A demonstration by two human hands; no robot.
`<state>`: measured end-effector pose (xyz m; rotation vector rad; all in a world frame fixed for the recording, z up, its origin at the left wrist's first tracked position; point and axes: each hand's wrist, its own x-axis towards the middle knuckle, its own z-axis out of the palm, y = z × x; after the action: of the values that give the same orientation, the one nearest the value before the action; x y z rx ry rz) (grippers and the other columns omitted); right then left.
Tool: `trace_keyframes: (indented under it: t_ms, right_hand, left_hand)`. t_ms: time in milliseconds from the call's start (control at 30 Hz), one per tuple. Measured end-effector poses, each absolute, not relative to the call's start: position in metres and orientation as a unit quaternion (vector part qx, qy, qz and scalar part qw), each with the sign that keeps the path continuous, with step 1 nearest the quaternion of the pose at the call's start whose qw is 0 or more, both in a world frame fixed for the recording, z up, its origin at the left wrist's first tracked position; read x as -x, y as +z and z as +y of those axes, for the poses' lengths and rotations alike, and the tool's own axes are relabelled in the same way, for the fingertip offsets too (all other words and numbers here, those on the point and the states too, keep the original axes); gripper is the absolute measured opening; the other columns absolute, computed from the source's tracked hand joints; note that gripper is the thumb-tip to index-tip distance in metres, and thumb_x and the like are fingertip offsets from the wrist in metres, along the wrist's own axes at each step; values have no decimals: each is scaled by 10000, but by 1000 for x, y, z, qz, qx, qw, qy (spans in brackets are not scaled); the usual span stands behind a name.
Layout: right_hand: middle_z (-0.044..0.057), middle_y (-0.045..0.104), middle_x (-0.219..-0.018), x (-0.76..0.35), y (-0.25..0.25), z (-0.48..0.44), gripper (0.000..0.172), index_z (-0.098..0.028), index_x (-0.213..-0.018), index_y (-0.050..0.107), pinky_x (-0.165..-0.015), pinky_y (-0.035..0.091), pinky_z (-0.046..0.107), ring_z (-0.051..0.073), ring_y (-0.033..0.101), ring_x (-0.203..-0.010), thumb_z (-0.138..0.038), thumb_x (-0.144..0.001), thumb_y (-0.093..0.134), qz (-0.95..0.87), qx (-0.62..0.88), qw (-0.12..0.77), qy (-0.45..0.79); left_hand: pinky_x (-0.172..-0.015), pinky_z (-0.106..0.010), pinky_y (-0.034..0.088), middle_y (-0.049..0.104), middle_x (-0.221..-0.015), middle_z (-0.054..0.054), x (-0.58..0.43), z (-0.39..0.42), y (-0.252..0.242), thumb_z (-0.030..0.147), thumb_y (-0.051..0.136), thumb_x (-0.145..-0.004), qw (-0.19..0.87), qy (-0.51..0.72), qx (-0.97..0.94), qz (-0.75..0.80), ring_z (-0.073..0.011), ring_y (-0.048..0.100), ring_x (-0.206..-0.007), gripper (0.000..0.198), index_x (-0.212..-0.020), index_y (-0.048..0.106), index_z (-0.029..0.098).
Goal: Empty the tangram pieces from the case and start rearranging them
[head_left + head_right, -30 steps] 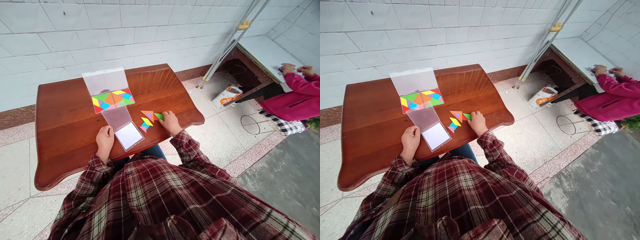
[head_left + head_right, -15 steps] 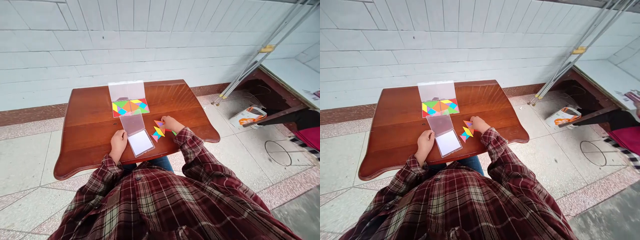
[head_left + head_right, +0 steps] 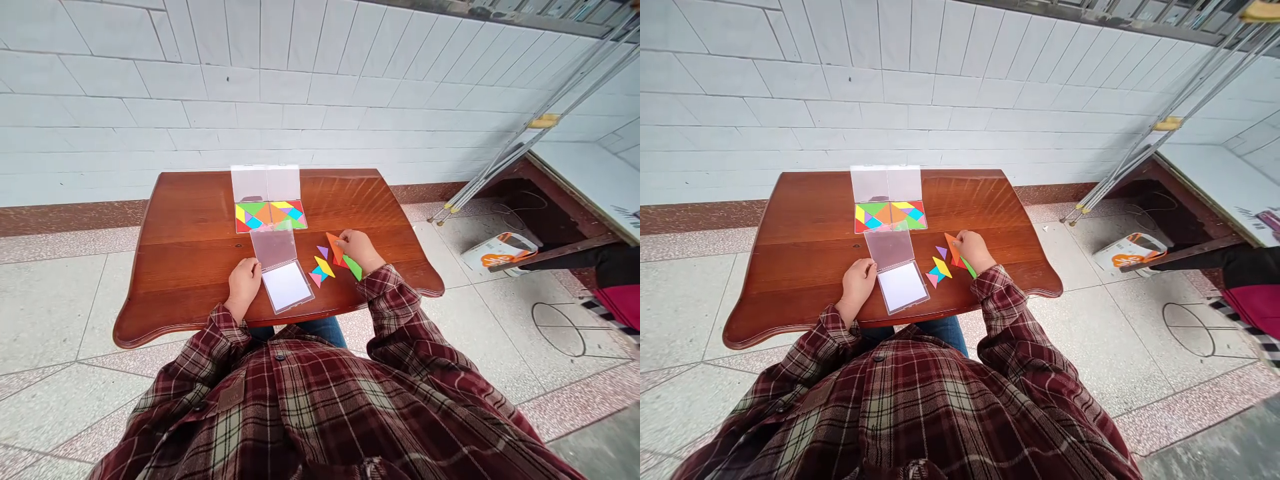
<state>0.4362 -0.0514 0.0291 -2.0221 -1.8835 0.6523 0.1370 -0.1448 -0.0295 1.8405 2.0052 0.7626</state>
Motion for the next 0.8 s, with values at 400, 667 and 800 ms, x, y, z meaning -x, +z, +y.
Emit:
trace_keyframes:
  t_ms: [400,667,800]
  right_hand:
    - [-129,479,-535,-353,11,-127,249,-233,-921,412,-392,413,178,76,501,-405,-260,-735,575,-496,601,323,538]
    - [-110,525,-625,-327,-7,-151,237,-239,-853,362,-528,534,222,82,604,-518,-194,-725,557,-442,586,323,597]
    - [-96,486,-669,-330,-6,-159,210,-233,-855,410,-577,521,247,89,581,-560,-159,-720,553,-514,571,281,575]
  left_hand:
    - [-667,-286,376,653,-870,-56,-138,-145,-25,293,441,-882,166,274,-636,702,-189,587,-818,208,-821,619,204]
    - [-651,-276,370,647,-836,-52,-139,-144,-24,288,452,-872,160,283,-638,698,-180,579,-779,197,-794,614,208]
    - [-653,-279,366,651,-849,-53,-138,-144,-27,296,445,-879,159,280,-636,701,-181,578,-782,209,-802,618,206]
